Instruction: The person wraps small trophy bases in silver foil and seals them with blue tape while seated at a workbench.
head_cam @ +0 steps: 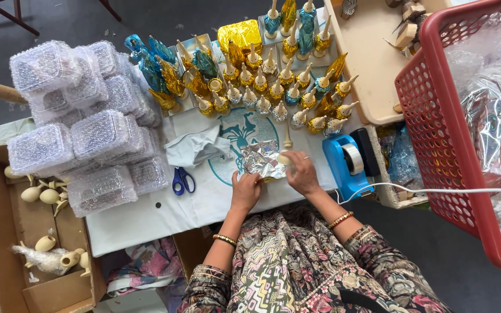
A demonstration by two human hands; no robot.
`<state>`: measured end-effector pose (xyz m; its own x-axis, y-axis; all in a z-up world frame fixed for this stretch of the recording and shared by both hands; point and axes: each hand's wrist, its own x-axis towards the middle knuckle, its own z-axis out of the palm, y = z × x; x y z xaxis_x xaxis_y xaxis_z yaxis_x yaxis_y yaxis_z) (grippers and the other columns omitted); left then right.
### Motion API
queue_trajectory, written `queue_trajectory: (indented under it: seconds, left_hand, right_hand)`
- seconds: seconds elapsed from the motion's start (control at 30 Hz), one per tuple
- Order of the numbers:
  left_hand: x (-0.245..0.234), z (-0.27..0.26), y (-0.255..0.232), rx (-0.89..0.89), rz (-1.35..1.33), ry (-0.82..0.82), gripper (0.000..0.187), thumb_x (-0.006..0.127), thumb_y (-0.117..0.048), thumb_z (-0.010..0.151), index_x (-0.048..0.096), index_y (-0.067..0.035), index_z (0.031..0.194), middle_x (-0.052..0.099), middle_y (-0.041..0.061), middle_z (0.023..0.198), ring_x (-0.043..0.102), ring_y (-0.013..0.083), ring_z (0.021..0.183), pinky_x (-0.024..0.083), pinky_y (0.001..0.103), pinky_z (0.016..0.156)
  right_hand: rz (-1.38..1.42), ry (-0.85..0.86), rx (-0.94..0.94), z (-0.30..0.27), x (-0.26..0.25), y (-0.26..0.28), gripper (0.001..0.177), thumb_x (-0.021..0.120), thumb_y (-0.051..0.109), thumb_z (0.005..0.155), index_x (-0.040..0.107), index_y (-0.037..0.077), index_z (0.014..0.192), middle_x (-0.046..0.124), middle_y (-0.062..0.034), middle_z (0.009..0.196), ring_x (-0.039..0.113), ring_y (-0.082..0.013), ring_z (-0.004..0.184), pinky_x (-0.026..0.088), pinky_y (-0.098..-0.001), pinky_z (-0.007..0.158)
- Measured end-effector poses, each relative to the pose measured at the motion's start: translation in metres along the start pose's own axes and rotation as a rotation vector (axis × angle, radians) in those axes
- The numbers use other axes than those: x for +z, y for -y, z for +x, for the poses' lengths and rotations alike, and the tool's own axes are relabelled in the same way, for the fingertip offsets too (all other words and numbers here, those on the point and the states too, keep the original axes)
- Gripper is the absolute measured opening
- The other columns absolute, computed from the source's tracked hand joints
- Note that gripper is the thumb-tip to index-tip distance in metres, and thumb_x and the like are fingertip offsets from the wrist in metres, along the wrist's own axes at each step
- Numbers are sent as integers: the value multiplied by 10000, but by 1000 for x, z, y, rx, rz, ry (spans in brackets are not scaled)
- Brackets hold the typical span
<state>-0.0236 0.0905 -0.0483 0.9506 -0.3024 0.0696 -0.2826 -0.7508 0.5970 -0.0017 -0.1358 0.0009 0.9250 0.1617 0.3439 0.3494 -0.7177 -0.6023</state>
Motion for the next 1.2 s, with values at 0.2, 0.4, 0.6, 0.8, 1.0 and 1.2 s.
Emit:
queue_trajectory:
  seconds: [0.2,0.4,0.6,0.8,1.0,1.2]
  left_hand:
    - [-7,20,-14,-93,-194,-38,124,724,-115,806,685,-123,923,716,44,890,660,276,941,382,495,1047]
    - [-26,32,-40,-56,-395,-214,415,797,-139,794,636,-109,1176,702,106,1128,634,324,1083,471,430,972]
    - [-19,34,-47,-124,-394,-172,752,802,-133,810,449,-123,1473,648,118,1202,587,309,1163,458,435,1017]
    - [-10,33,-52,-134,-377,-109,727,765,-118,836,441,-132,1487,642,123,1218,598,303,1166,463,428,1026]
    - [-5,35,-61,-95,-320,-13,709,762,-137,843,446,-116,1479,640,129,1206,602,312,1150,464,441,1013]
    - [-4,37,-64,-77,-240,102,681,771,-145,825,480,-118,1440,654,104,1164,616,296,1102,473,441,984]
  right_hand:
    - [288,349,168,6,-15,43,727,817,252,773,511,135,1422,716,-84,1182,667,-214,574,549,-380,602]
    - [269,74,411,-6,-24,9,272,700,111,976,707,130,1247,678,-101,734,614,-155,563,510,-316,589]
    - [578,-636,313,-24,-80,-36,136,617,-51,980,623,49,1072,658,-24,885,653,-98,714,569,-259,663]
    - [-190,-916,349,-47,-167,-82,157,623,-107,915,692,27,958,593,-115,970,659,-263,959,539,-340,833]
    - [-235,-275,752,-80,-133,-178,356,666,270,979,689,85,1282,676,-198,1191,597,-404,1155,483,-526,979]
    - [-212,109,1310,-14,-135,-178,537,359,548,1017,693,244,1308,622,-94,1418,353,-398,1452,196,-657,1191]
